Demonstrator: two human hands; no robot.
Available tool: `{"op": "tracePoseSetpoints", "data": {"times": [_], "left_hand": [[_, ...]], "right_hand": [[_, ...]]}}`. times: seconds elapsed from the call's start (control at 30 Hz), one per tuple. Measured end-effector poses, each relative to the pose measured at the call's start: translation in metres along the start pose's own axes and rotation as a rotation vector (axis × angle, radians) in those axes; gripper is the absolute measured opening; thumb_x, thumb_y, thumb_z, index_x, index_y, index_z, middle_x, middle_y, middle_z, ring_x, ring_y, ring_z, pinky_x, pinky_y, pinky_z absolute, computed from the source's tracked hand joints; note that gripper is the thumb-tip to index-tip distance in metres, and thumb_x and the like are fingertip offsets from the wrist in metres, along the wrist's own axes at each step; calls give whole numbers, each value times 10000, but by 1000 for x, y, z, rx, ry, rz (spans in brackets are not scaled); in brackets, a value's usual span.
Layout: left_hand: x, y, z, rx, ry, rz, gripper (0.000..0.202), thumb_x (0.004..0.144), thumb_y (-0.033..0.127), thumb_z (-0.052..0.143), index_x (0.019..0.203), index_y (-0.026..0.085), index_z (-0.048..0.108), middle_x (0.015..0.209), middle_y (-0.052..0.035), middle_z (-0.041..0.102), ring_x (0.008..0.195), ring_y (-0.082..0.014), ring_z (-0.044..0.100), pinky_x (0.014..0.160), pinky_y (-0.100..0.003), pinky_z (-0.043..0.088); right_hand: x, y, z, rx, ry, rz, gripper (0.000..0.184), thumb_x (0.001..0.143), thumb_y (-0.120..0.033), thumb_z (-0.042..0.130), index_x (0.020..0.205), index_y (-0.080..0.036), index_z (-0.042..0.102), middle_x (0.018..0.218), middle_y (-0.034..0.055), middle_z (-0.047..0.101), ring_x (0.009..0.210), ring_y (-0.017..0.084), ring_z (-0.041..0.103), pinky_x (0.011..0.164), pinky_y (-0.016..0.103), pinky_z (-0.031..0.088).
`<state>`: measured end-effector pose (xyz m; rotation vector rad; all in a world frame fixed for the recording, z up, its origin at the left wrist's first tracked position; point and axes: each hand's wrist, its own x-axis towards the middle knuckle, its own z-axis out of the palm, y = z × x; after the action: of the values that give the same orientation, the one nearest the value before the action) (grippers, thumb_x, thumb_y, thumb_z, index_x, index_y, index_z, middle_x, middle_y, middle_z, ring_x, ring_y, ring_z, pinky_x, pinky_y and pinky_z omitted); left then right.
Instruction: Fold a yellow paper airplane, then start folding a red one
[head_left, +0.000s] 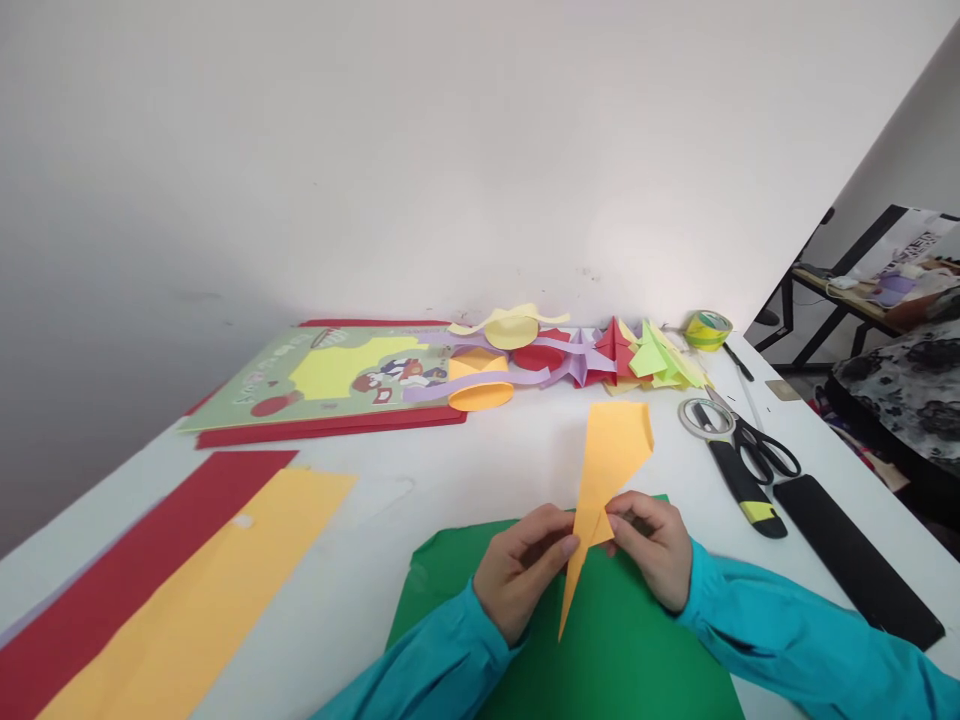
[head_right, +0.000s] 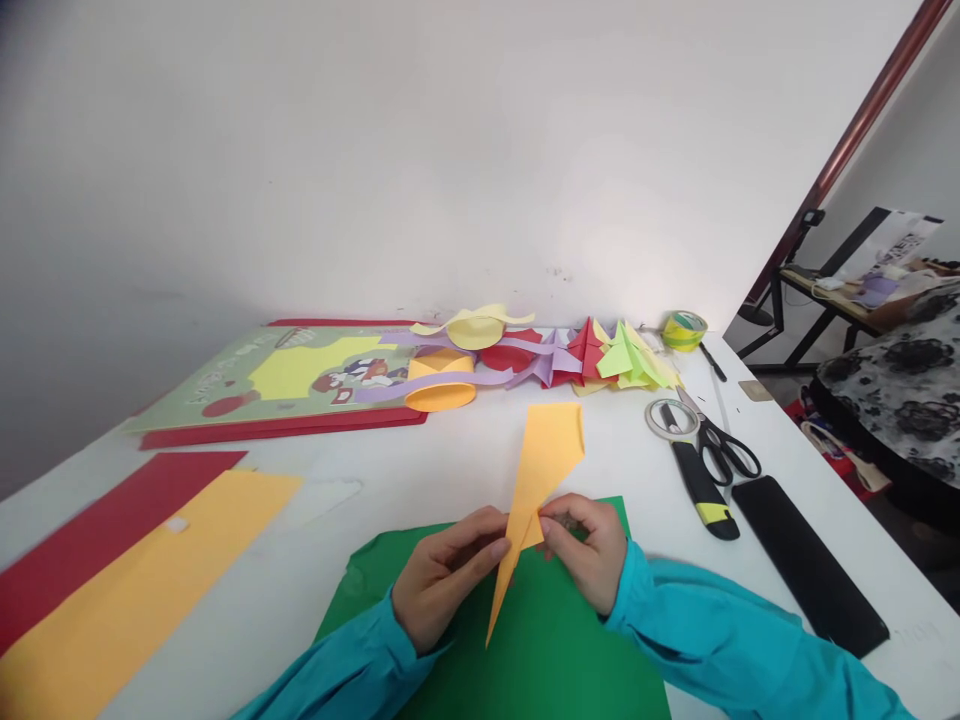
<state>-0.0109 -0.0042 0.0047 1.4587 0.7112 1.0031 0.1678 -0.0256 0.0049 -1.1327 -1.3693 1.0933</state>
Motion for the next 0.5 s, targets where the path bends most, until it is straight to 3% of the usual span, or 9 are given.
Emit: {"op": "tracePoseSetpoints", "data": {"times": [0.1, 0.3, 0.5], "left_hand": [[-1, -2, 1, 112, -25, 92, 311, 910, 399, 517, 1007, 194, 729, 868, -71, 661, 789, -175, 601, 724, -261, 491], [-9, 0, 7, 196, -57, 146, 351, 953, 340, 432, 1228, 235, 623, 1195, -90, 627, 1108, -227, 573, 1003, -338, 438], [-20, -10, 13, 382, -42, 292, 487, 919, 315, 504, 1395, 229, 446, 1370, -124, 512, 1261, -262, 486, 1071, -393, 409]], "right_hand": [[1, 0, 1, -13, -28, -48, 237, 807, -438, 657, 754, -207, 647, 546, -27, 599, 498, 114, 532, 497, 236, 426], [-1, -5, 5, -65, -102, -97, 203, 813, -407, 656, 800, -205, 645, 586, -25, 632, 515, 112, 537, 514, 236, 441], [-2, -4, 4, -29, -123, -30, 252, 848, -426, 621, 752, -196, 660, 620, -6, 645, 569, 133, 581, 549, 253, 457]]}}
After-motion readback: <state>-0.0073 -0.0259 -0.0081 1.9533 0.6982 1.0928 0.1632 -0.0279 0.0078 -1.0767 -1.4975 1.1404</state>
